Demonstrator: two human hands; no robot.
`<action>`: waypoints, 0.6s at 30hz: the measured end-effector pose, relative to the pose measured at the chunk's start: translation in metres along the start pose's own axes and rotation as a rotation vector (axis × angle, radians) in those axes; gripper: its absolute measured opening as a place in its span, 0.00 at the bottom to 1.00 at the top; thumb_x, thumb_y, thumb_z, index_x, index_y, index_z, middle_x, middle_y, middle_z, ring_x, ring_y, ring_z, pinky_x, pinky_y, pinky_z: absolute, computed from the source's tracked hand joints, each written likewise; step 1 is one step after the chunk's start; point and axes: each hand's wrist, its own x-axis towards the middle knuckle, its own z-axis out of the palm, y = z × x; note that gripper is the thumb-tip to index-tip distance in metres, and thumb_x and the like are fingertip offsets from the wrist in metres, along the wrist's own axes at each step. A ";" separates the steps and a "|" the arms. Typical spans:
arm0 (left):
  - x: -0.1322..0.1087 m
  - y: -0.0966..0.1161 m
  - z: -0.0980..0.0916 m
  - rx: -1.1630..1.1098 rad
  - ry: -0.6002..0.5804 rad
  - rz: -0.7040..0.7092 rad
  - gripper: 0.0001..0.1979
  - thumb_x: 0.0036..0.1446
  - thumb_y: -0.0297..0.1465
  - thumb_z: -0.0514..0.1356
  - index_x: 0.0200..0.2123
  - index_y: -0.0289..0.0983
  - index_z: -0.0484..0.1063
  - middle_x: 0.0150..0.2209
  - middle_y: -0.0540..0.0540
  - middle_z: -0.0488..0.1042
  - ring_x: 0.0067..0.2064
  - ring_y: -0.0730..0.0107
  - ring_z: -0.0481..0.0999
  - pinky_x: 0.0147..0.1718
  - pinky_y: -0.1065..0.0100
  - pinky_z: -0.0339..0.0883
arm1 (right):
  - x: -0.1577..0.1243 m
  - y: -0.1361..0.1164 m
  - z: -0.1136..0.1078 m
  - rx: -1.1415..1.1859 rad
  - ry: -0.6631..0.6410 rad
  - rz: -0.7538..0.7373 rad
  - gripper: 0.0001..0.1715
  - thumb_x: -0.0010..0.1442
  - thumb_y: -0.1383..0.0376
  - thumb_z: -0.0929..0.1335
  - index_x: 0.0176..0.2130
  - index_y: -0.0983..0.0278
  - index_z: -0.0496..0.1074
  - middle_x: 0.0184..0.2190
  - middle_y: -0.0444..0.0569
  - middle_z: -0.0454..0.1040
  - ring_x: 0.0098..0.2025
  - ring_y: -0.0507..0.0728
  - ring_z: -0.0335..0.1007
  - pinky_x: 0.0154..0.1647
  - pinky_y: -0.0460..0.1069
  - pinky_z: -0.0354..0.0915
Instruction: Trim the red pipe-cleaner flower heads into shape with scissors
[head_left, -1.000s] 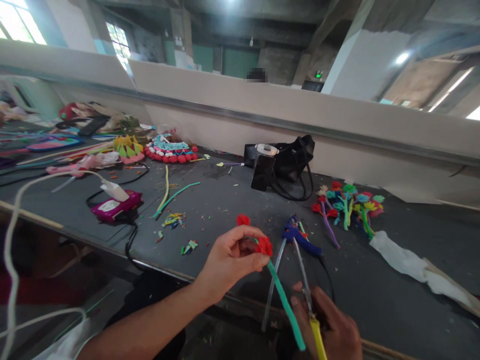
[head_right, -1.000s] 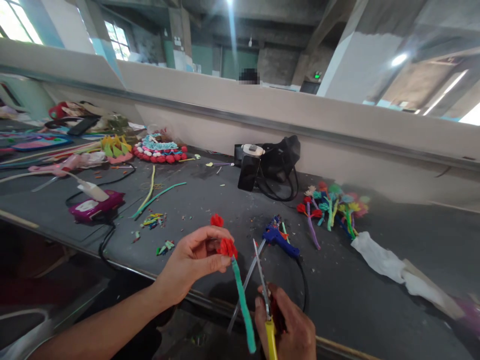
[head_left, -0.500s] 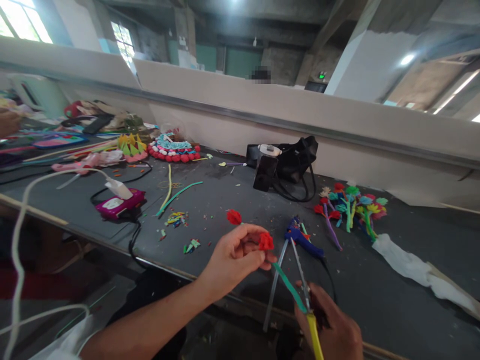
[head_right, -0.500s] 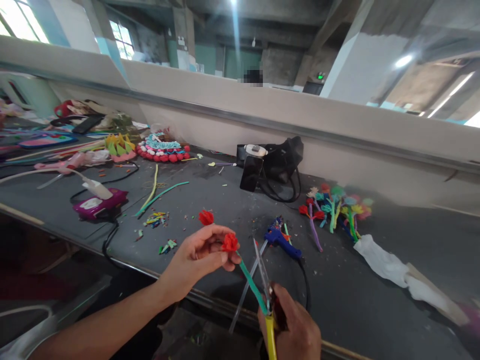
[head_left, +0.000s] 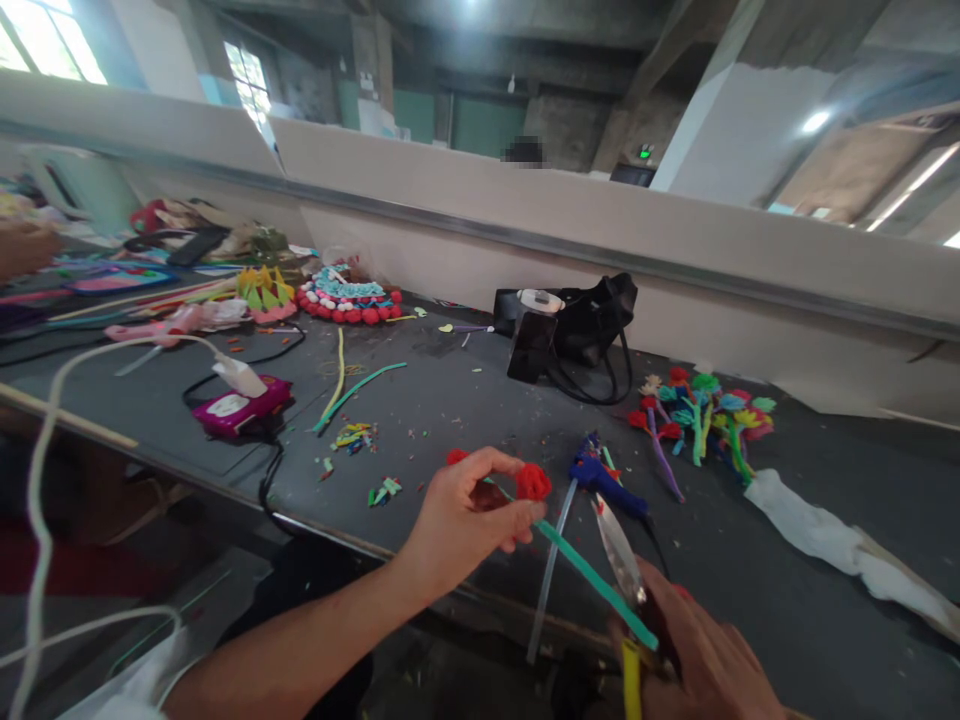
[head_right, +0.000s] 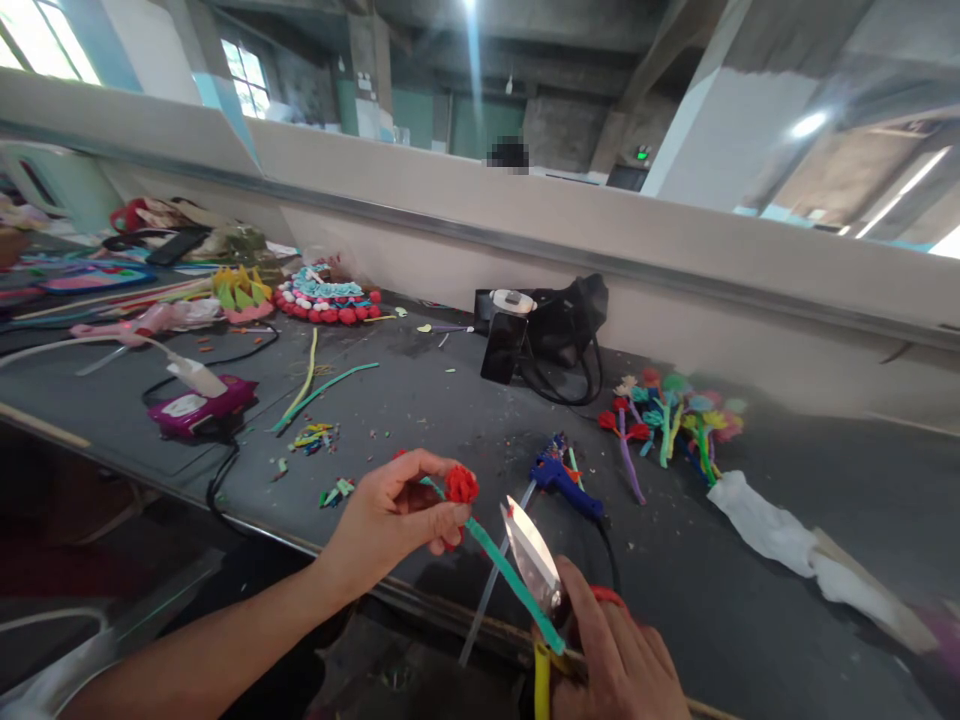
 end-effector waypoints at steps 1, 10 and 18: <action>0.000 0.000 0.000 0.011 0.006 -0.004 0.17 0.47 0.35 0.71 0.36 0.34 0.72 0.20 0.51 0.76 0.21 0.74 0.75 0.20 0.75 0.70 | -0.001 0.000 0.000 -0.006 0.001 -0.025 0.25 0.62 0.70 0.64 0.58 0.63 0.70 0.28 0.49 0.78 0.28 0.59 0.75 0.35 0.51 0.62; 0.000 0.000 -0.002 0.137 0.060 0.129 0.11 0.48 0.31 0.69 0.30 0.37 0.69 0.21 0.52 0.75 0.23 0.72 0.76 0.22 0.72 0.70 | 0.011 0.014 -0.004 -0.077 -0.026 0.264 0.18 0.65 0.57 0.65 0.50 0.62 0.75 0.25 0.48 0.76 0.24 0.58 0.73 0.25 0.50 0.60; -0.002 0.002 0.000 0.173 0.061 0.114 0.12 0.48 0.30 0.68 0.33 0.38 0.67 0.21 0.55 0.73 0.23 0.72 0.77 0.22 0.73 0.69 | 0.007 0.008 -0.005 -0.104 -0.006 -0.032 0.19 0.64 0.65 0.67 0.55 0.65 0.71 0.29 0.48 0.78 0.27 0.56 0.74 0.33 0.50 0.62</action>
